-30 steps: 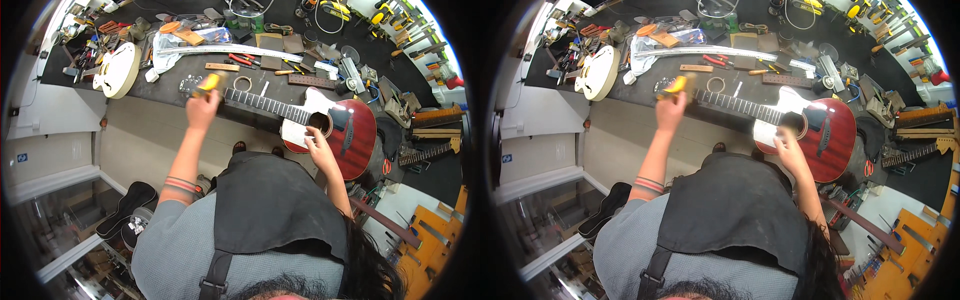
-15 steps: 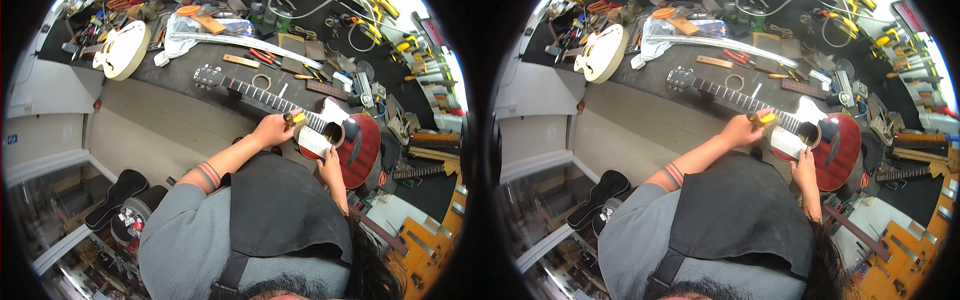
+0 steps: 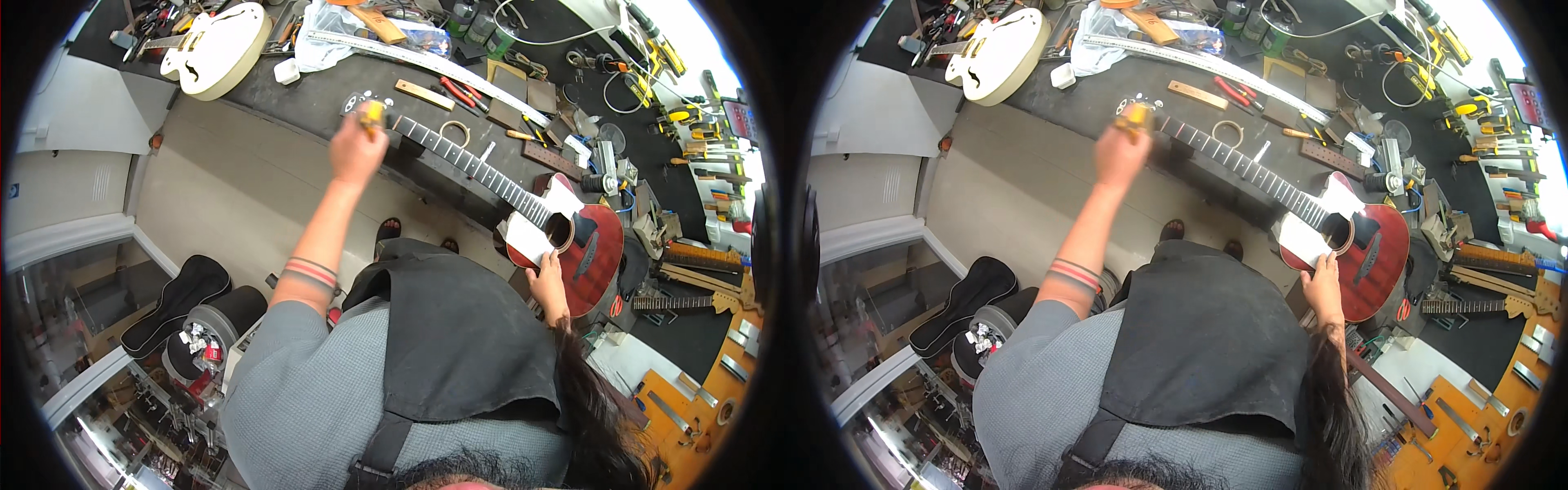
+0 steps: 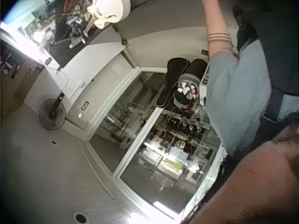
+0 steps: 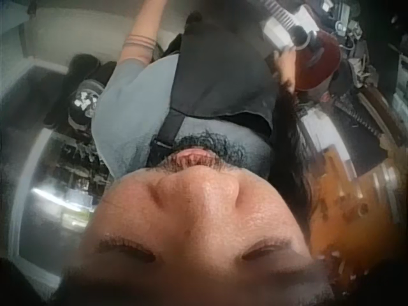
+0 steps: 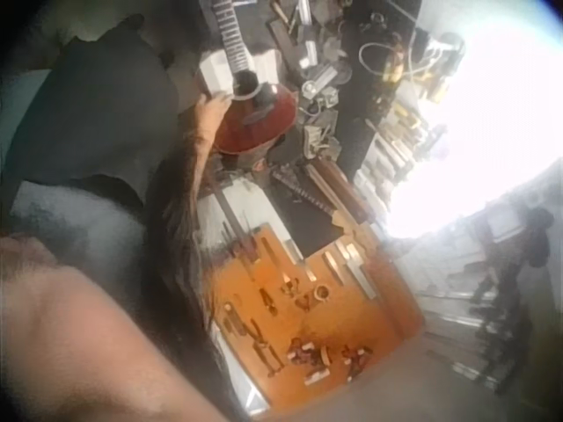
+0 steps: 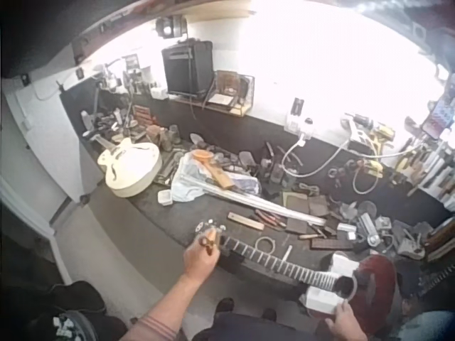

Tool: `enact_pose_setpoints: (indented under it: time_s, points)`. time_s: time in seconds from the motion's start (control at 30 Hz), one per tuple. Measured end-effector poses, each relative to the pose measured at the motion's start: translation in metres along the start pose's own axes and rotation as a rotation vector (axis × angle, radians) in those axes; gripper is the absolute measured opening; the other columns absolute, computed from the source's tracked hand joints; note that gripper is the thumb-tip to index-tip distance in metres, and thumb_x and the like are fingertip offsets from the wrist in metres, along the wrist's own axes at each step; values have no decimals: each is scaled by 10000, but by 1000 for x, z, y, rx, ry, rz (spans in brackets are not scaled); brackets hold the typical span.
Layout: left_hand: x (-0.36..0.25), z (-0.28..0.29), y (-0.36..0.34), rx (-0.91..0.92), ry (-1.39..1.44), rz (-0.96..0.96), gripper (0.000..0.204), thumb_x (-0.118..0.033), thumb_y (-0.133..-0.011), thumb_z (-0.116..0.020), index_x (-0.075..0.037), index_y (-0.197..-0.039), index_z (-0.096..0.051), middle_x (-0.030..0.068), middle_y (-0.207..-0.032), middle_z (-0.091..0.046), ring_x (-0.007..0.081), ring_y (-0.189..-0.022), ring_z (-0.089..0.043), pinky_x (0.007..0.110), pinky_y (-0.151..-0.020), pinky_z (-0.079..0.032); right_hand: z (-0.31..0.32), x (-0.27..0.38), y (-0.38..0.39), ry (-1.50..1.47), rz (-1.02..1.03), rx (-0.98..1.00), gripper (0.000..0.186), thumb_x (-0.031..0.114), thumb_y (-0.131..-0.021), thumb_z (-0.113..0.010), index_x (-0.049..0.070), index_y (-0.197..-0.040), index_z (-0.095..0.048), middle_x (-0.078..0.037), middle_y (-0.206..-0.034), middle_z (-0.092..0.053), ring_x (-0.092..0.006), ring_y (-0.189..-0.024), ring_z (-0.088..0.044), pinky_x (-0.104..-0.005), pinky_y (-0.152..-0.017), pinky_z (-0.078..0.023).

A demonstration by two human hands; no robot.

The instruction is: The person sands the fretboard of a red acoustic guitar using a sanding block, moving back and forth along the frets. They then use a brush to sweep away dust from the fretboard. Finally, the person uses a red marker to draw lines along the fretboard edges.

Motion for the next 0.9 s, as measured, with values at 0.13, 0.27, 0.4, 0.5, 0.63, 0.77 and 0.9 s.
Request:
enact_pose_setpoints:
  time_s: [0.13, 0.27, 0.4, 0.5, 0.63, 0.77, 0.9]
  points:
    - [-99, -56, 49, 335, 333, -210, 502, -126, -833, -732, -168, -1331, -693, 162, -1222, -729, 373, -925, -770, 466, -789, -652, 2, 0, 1, -1, -33, -2, 827, 293, -982, -770, -115, -1588, -380, -399, -1709, -267, -522, -1581, -335, -495, -1300, -347]
    - [-167, -85, 77, 858, 530, -162, 467, -234, -913, -731, -187, -1377, -709, 152, -1253, -772, 378, -1047, -763, 458, -906, -613, -6, -4, -1, 24, -30, -28, 845, 323, -981, -770, -112, -1593, -382, -391, -1710, -281, -518, -1583, -337, -490, -1303, -341]
    - [-153, -71, 37, 975, 530, 131, 510, -313, -949, -701, -125, -1423, -699, 165, -1190, -803, 280, -1041, -787, 396, -941, -593, -6, -12, 4, -15, -25, -69, 820, 311, -979, -763, -92, -1596, -404, -361, -1710, -316, -501, -1586, -343, -495, -1303, -340]
    - [-112, -49, 10, 359, 247, -32, 422, -270, -991, -709, -131, -1389, -719, 149, -1134, -819, 316, -982, -806, 419, -828, -629, -2, -10, 10, -44, -4, -116, 801, 299, -972, -762, -71, -1595, -420, -328, -1718, -332, -484, -1592, -341, -496, -1304, -339]
    - [-115, -72, 28, 365, 7, 28, 389, -292, -994, -737, -131, -1348, -737, 168, -1053, -807, 326, -885, -801, 443, -785, -633, -4, -14, 20, -110, 14, -187, 778, 273, -960, -768, -29, -1596, -438, -284, -1731, -340, -457, -1602, -332, -515, -1293, -349]
    - [-233, -120, 89, 698, 359, -240, 403, -304, -994, -741, -171, -1373, -726, 173, -1167, -803, 367, -1064, -783, 437, -904, -616, -3, -22, 26, -166, 67, -208, 728, 247, -953, -768, 5, -1575, -476, -252, -1732, -357, -442, -1592, -350, -529, -1276, -365]
    - [-308, -145, 96, 918, 521, -255, 414, -232, -967, -757, -182, -1376, -727, 132, -1218, -791, 352, -1059, -758, 427, -935, -602, 0, -43, 31, -220, 163, -227, 685, 223, -952, -761, 17, -1554, -507, -231, -1728, -377, -425, -1583, -367, -527, -1268, -376]
Point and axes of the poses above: each hand's wrist, its own y-axis away from the middle knuckle, its own z-axis out of the back of the hand, x = y × z, the point moved 2 cm from there along -y, towards the middle knuckle
